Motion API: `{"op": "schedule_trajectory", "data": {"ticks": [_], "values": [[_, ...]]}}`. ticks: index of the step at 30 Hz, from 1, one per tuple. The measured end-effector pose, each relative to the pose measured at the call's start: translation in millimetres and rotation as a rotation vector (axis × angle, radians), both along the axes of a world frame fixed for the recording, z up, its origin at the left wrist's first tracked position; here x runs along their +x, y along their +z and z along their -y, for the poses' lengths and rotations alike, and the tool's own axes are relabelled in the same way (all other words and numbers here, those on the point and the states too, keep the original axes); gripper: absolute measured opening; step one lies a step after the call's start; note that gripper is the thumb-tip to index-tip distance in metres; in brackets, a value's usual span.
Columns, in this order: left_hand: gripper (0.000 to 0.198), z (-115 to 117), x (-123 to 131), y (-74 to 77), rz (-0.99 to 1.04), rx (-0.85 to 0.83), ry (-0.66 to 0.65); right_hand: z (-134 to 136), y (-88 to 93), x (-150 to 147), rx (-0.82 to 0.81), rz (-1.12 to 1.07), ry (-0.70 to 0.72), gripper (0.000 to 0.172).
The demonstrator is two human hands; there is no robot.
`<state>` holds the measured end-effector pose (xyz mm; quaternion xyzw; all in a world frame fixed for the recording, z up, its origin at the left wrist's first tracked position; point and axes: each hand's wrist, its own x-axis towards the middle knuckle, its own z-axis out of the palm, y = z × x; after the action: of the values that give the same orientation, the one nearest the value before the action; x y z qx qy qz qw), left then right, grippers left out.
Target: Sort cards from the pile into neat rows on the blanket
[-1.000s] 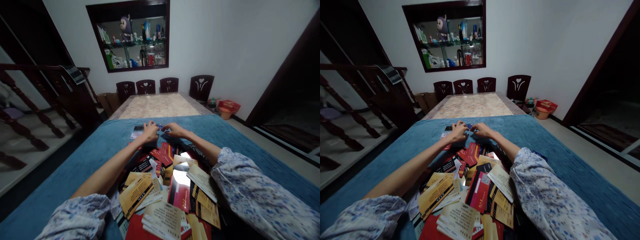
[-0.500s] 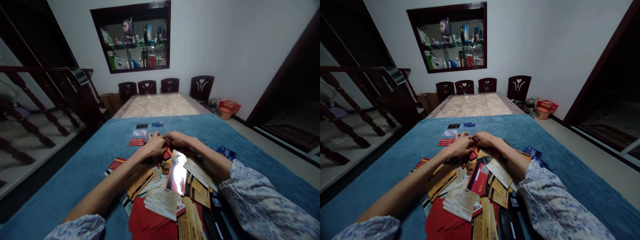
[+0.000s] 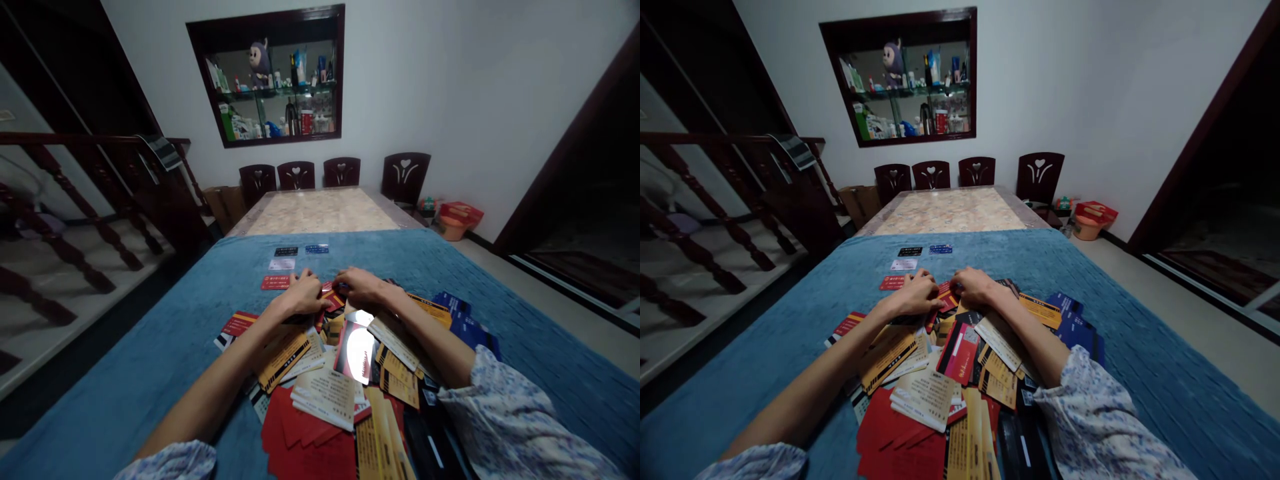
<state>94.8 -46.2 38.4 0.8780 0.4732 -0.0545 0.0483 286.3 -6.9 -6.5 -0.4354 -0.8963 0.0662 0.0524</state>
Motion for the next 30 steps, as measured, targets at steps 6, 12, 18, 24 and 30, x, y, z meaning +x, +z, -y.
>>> {"op": "schedule_trajectory", "data": {"ticks": [6, 12, 18, 24, 30], "values": [[0.024, 2, 3, -0.2, 0.036, -0.015, 0.021, 3, 1.8, 3, -0.011, -0.047, 0.026, 0.027], [0.02, 2, 1, -2.0, 0.038, 0.003, -0.021, 1, -3.5, 5, -0.056, -0.117, 0.029, 0.032], [0.021, -3, -8, -0.1, 0.144, -0.021, -0.093, -1, -4.4, 9, -0.085, -0.119, 0.057, 0.032], [0.03, -22, -24, -4.0, 0.433, -0.21, -0.091, 4, 1.2, 3, 0.011, -0.159, 0.038, 0.028], [0.032, -34, -29, -9.3, 0.519, -0.209, -0.038, 12, 7.0, -1, 0.019, -0.161, -0.079, 0.022]]}}
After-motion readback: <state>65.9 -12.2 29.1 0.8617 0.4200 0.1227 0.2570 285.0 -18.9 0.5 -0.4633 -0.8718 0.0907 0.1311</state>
